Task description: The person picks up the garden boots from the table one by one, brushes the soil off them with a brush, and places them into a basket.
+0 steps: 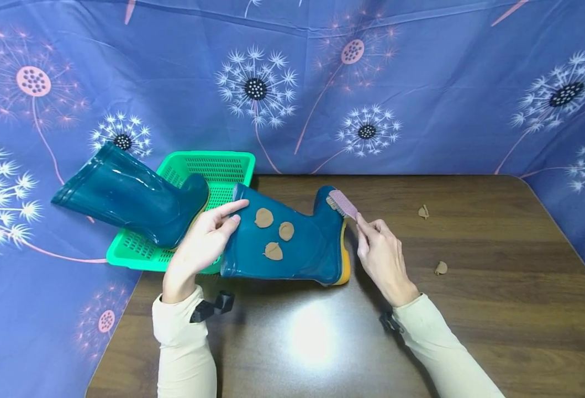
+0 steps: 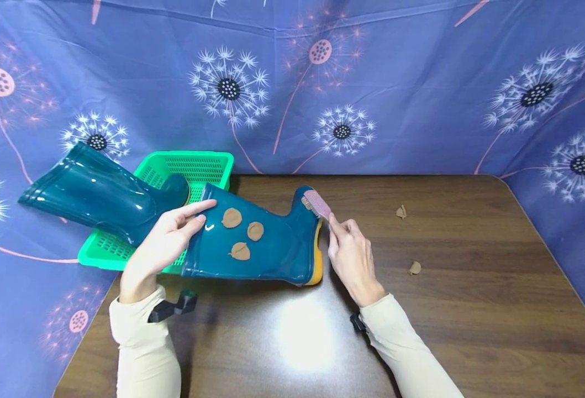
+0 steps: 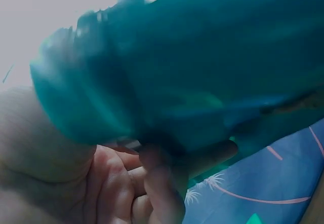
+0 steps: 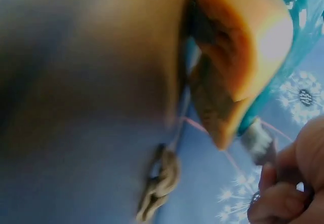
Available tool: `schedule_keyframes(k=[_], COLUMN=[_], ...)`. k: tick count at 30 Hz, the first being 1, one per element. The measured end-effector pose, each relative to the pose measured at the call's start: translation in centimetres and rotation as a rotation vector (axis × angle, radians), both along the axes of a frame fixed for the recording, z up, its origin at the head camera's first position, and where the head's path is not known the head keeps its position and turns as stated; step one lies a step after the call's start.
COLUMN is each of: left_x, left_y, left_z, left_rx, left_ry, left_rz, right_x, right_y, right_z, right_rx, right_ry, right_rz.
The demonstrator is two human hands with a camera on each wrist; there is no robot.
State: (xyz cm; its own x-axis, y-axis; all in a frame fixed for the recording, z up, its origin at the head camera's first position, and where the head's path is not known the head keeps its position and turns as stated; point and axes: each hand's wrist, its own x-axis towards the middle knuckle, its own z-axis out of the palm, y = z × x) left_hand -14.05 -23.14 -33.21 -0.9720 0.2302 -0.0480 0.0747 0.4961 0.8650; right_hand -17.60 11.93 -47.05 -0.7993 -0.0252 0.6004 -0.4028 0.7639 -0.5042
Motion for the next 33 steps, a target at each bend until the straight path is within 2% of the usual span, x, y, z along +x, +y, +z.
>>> schedule_keyframes(k=[2,6,11,16,21,26,31,33], left_x=[-0.02,0.07,-0.06,-0.03,-0.09,-0.02,-0.09,-0.02], left_y=[0.05,0.01,0.21,0.12,0.17,0.10,0.37,0.46], left_z=[0.00,0.06,0.13,0.15,0.16,0.17,0.14,0.10], left_rx=[0.001,-0.006,0.002,-0.002,0.006,0.005,0.015,0.015], left_ry=[0.000,0.000,-0.011,0.002,-0.003,-0.010,-0.002,0.002], left_rz=[0.000,0.009,0.007,0.011,0.010,0.017,0.009,0.009], right_x=[0.04,0.09,0.02,-0.13,-0.17,0.00,-0.01,-0.01], right_y=[-0.07,-0.06,0.24,0.30,0.38,0.48,0.63,0.69], right_z=[0.17,0.35,0.28,0.36,0.37,0.24,0.25,0.22], right_rx=[-0.004,0.006,0.013,-0.006,0.005,-0.003,0.024,0.010], right_ry=[0.006,0.000,-0.004,-0.028,-0.019,-0.027,-0.004,-0.004], right_rz=[-0.015,0.020,-0.025,0.032,-0.029,0.044,-0.029,-0.006])
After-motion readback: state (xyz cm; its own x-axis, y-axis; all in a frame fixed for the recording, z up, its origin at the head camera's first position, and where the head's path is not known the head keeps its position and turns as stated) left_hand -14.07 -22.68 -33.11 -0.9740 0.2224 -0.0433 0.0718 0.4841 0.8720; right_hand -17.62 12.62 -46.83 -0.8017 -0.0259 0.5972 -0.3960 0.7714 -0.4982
